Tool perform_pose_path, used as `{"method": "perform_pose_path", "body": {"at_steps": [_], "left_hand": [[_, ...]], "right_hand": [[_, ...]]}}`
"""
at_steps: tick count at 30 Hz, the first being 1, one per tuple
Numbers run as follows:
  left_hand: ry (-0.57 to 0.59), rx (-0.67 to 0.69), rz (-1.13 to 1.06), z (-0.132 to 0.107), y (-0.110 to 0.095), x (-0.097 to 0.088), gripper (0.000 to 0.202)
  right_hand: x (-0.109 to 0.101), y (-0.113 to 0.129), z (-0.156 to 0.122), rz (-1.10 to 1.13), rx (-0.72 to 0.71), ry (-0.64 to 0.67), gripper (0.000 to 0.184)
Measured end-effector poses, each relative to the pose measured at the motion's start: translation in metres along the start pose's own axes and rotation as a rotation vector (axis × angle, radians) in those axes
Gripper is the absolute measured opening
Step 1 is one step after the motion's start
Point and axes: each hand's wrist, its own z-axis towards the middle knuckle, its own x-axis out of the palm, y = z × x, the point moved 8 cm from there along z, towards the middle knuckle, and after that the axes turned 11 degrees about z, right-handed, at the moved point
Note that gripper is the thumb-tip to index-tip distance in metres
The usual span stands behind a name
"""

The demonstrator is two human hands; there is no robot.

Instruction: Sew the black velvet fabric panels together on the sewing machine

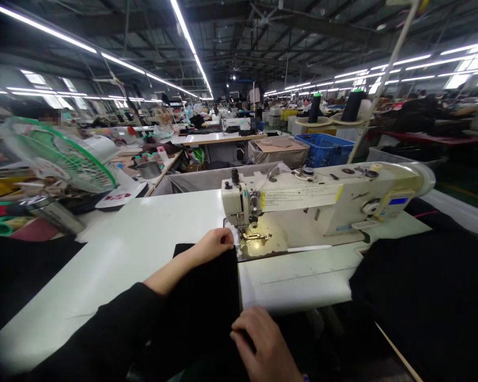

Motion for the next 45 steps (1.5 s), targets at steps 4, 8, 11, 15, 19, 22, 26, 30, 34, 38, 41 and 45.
{"method": "perform_pose_path", "body": {"at_steps": [4,8,11,15,19,22,26,30,34,38,41,45], "left_hand": [[-0.029,-0.003,-0.038,-0.005,0.014,0.018,0.011],[-0.050,0.007,-0.038,-0.007,0.019,0.016,0.012],[-0.062,-0.013,-0.019,0.002,0.022,0.017,0.013],[-0.079,-0.055,0.005,0.025,0.025,0.019,0.018],[-0.058,-0.068,0.031,0.042,0.027,0.022,0.023],[-0.057,-0.071,0.047,0.046,0.030,0.021,0.022],[-0.071,-0.077,0.081,0.046,0.029,0.016,0.018],[-0.200,-0.087,0.201,0.021,0.006,0.004,0.015],[-0.171,0.032,0.290,-0.051,-0.035,0.021,0.009],[0.058,0.435,0.379,-0.125,-0.061,0.062,0.033],[0.055,0.559,0.471,-0.138,-0.050,0.068,0.058],[0.052,0.581,0.518,-0.114,-0.034,0.062,0.055]], "right_hand": [[-0.011,0.004,-0.001,-0.205,-0.154,0.145,0.028],[-0.019,0.011,-0.001,-0.327,-0.285,0.207,0.028],[-0.021,0.010,0.004,-0.390,-0.290,0.194,0.027],[-0.020,0.002,0.012,-0.433,-0.244,0.141,0.028],[-0.016,-0.008,0.015,-0.398,-0.195,0.130,0.028],[-0.016,-0.011,0.016,-0.384,-0.171,0.117,0.028],[-0.017,-0.010,0.018,-0.379,-0.164,0.109,0.027],[-0.017,-0.009,0.019,-0.365,-0.164,0.138,0.028],[-0.018,-0.008,0.019,-0.319,-0.161,0.166,0.030],[-0.017,-0.015,0.025,-0.284,-0.111,0.172,0.031],[-0.015,-0.026,0.034,-0.275,-0.080,0.173,0.032],[-0.012,-0.043,0.050,-0.300,-0.044,0.177,0.030]]}}
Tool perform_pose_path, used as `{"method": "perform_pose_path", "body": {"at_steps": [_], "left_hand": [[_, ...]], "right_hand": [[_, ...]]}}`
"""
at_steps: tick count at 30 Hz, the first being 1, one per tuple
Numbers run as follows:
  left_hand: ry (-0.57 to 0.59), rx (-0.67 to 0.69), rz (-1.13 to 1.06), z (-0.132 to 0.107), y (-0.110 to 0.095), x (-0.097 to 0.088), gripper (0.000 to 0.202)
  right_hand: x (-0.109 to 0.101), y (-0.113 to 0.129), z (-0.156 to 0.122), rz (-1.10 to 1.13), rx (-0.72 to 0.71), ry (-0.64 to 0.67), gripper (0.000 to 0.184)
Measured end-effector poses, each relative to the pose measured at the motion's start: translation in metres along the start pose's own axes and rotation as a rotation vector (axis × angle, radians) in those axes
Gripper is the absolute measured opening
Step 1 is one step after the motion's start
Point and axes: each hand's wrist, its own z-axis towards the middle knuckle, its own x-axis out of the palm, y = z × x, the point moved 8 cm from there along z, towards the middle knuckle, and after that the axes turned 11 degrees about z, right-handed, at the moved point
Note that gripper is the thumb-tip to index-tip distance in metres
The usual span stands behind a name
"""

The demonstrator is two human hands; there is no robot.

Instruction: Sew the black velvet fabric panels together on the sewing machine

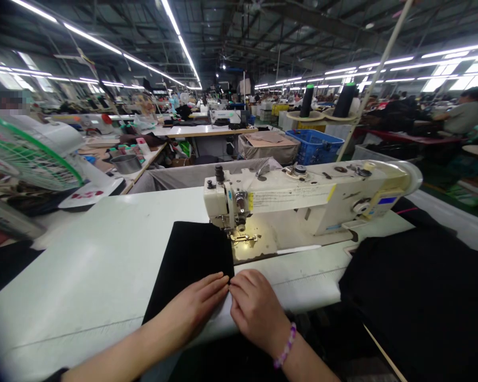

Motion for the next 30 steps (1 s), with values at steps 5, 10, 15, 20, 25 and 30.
{"method": "perform_pose_path", "body": {"at_steps": [5,10,15,20,25,30], "left_hand": [[0.004,0.004,0.010,0.021,0.026,-0.002,0.045],[-0.028,-0.018,-0.028,0.038,0.049,-0.010,0.036],[-0.055,-0.033,-0.012,0.051,0.071,-0.015,0.033],[-0.031,-0.039,0.021,0.064,0.089,-0.014,0.031],[-0.010,-0.103,0.051,0.070,0.095,-0.016,0.031],[-0.035,-0.363,0.097,0.062,0.114,-0.011,0.036]], "right_hand": [[0.004,-0.023,0.020,-0.095,0.088,0.010,0.023],[0.009,-0.042,0.039,-0.157,0.120,0.028,0.020],[0.011,-0.056,0.060,-0.208,0.154,0.035,0.019],[0.010,-0.059,0.063,-0.223,0.180,0.007,0.021],[-0.007,-0.038,0.035,-0.188,0.160,-0.074,0.028],[-0.097,-0.028,-0.035,-0.249,0.160,-0.296,0.023]]}}
